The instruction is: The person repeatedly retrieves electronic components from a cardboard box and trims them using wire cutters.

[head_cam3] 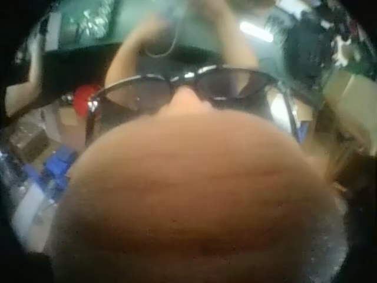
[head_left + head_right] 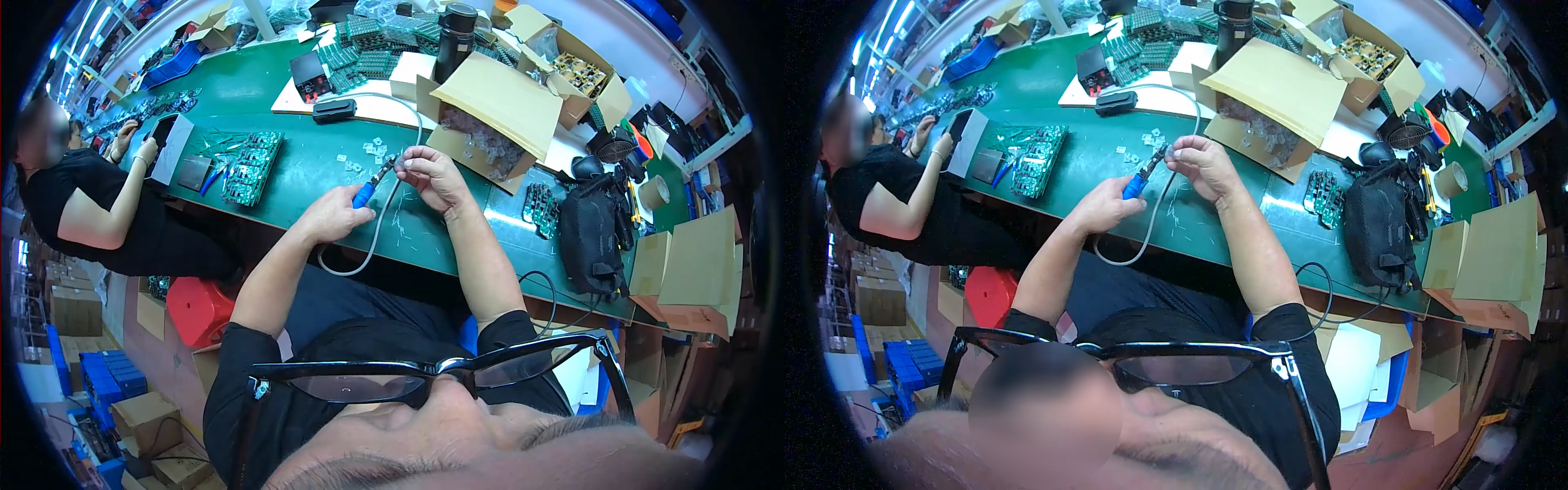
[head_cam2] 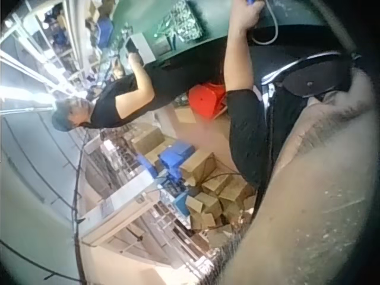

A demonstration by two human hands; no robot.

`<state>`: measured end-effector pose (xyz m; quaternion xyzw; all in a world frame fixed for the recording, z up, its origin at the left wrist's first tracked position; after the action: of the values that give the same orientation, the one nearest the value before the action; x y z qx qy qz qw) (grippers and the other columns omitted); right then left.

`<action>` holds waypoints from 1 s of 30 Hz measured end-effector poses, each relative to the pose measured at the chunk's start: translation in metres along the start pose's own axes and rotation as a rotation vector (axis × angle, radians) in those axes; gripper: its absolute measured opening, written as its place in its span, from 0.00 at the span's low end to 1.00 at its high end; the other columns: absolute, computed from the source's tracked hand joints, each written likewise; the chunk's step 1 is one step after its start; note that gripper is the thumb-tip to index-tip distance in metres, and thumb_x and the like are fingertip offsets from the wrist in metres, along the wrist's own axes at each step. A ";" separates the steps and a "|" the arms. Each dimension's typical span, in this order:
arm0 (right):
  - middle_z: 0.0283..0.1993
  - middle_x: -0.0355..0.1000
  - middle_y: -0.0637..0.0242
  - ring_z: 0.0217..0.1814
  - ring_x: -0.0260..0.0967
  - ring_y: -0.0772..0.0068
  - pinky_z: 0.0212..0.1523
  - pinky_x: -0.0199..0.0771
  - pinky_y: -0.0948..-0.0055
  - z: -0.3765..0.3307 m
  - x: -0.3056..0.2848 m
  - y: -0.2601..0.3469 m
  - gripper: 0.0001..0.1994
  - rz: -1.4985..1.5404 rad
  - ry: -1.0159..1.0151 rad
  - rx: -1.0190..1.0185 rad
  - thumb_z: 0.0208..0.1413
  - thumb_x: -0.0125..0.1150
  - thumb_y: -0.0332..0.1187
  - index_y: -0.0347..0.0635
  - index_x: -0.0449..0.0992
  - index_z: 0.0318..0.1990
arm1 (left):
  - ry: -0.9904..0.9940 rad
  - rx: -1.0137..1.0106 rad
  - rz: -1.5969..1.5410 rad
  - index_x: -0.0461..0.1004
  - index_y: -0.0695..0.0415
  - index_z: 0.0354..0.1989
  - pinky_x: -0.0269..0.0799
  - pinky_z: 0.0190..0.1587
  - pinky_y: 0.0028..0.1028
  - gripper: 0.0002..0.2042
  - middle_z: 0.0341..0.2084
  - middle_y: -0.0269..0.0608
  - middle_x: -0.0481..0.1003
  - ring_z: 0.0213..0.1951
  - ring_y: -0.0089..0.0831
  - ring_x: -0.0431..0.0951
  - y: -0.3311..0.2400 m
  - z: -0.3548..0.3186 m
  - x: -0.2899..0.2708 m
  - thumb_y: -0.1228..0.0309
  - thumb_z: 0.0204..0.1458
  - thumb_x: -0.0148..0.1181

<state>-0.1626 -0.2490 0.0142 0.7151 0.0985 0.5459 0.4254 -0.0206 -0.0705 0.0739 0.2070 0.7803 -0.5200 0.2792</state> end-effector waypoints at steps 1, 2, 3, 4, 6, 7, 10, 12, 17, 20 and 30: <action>0.41 0.81 0.62 0.43 0.81 0.68 0.50 0.84 0.69 0.000 0.000 0.000 0.06 0.003 -0.015 -0.003 0.59 0.67 0.21 0.38 0.80 0.43 | -0.002 -0.002 -0.002 0.77 0.65 0.40 0.73 0.44 0.47 0.19 0.28 0.60 0.77 0.35 0.56 0.79 -0.001 -0.001 -0.001 0.58 0.52 0.65; 0.41 0.81 0.62 0.43 0.81 0.68 0.50 0.84 0.69 0.000 0.000 0.000 0.06 0.002 -0.014 -0.002 0.59 0.67 0.21 0.38 0.80 0.43 | 0.003 -0.009 0.010 0.77 0.65 0.42 0.73 0.45 0.48 0.20 0.29 0.61 0.78 0.37 0.57 0.79 -0.003 -0.001 -0.002 0.58 0.52 0.65; 0.41 0.81 0.62 0.43 0.81 0.69 0.50 0.84 0.69 0.000 0.000 0.000 0.06 0.001 -0.018 0.000 0.60 0.67 0.21 0.39 0.80 0.43 | 0.009 -0.016 0.021 0.77 0.65 0.44 0.74 0.46 0.48 0.21 0.30 0.62 0.78 0.38 0.58 0.80 -0.004 -0.001 -0.002 0.58 0.52 0.64; 0.41 0.81 0.63 0.43 0.81 0.69 0.50 0.83 0.69 0.000 -0.001 0.000 0.06 0.001 -0.021 0.002 0.60 0.66 0.21 0.39 0.80 0.43 | 0.009 -0.017 0.020 0.77 0.65 0.44 0.74 0.46 0.48 0.21 0.30 0.62 0.78 0.38 0.58 0.80 -0.006 -0.002 -0.002 0.58 0.52 0.64; 0.41 0.81 0.64 0.43 0.80 0.70 0.50 0.83 0.70 -0.001 0.003 0.001 0.06 0.007 -0.032 0.008 0.60 0.67 0.21 0.40 0.80 0.43 | -0.003 0.005 0.081 0.78 0.64 0.47 0.74 0.47 0.49 0.22 0.31 0.63 0.79 0.40 0.60 0.80 -0.010 -0.003 -0.005 0.58 0.52 0.64; 0.41 0.81 0.64 0.43 0.80 0.70 0.50 0.83 0.70 -0.001 0.004 0.001 0.06 0.016 -0.044 0.014 0.59 0.68 0.21 0.40 0.80 0.43 | -0.006 0.006 0.080 0.78 0.64 0.47 0.74 0.47 0.49 0.22 0.31 0.63 0.79 0.40 0.60 0.80 -0.011 -0.004 -0.007 0.58 0.52 0.64; 0.41 0.81 0.65 0.43 0.80 0.71 0.51 0.83 0.71 0.000 0.001 -0.001 0.06 -0.002 -0.048 0.002 0.60 0.70 0.22 0.41 0.81 0.43 | -0.007 -0.018 0.067 0.78 0.64 0.48 0.74 0.49 0.49 0.22 0.34 0.65 0.79 0.42 0.62 0.80 -0.013 -0.003 -0.007 0.58 0.53 0.63; 0.41 0.81 0.66 0.43 0.80 0.71 0.51 0.83 0.71 0.002 0.001 -0.002 0.06 -0.001 -0.033 0.009 0.60 0.70 0.22 0.41 0.81 0.43 | -0.001 0.013 0.071 0.77 0.64 0.50 0.73 0.51 0.50 0.23 0.36 0.65 0.80 0.44 0.62 0.80 -0.010 -0.002 -0.006 0.58 0.53 0.63; 0.41 0.81 0.66 0.43 0.80 0.72 0.51 0.83 0.71 0.002 0.000 -0.003 0.06 -0.005 -0.042 -0.002 0.60 0.71 0.23 0.42 0.81 0.43 | 0.020 0.020 0.093 0.76 0.64 0.51 0.73 0.52 0.50 0.23 0.38 0.65 0.80 0.46 0.63 0.80 -0.011 -0.003 -0.006 0.58 0.53 0.62; 0.41 0.82 0.66 0.44 0.80 0.71 0.51 0.82 0.70 0.001 -0.002 -0.003 0.07 -0.030 -0.080 -0.020 0.60 0.72 0.23 0.42 0.82 0.44 | 0.044 0.014 0.090 0.76 0.64 0.51 0.73 0.52 0.50 0.22 0.39 0.65 0.80 0.47 0.63 0.80 -0.020 -0.006 -0.008 0.60 0.53 0.62; 0.43 0.82 0.67 0.43 0.81 0.74 0.48 0.83 0.74 -0.001 -0.001 -0.002 0.07 -0.095 -0.102 -0.049 0.61 0.71 0.22 0.41 0.82 0.44 | -0.258 0.151 0.318 0.74 0.64 0.48 0.74 0.58 0.52 0.18 0.41 0.64 0.80 0.50 0.61 0.80 0.000 -0.005 0.006 0.62 0.58 0.58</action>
<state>-0.1629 -0.2478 0.0123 0.7259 0.0971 0.4900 0.4728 -0.0262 -0.0656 0.0714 0.2793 0.6544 -0.5486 0.4391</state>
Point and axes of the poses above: each hand's wrist, its own z-axis towards the middle knuckle, its own x-axis out of the palm, y = z × x, the point moved 4 cm from there along z, towards the middle knuckle
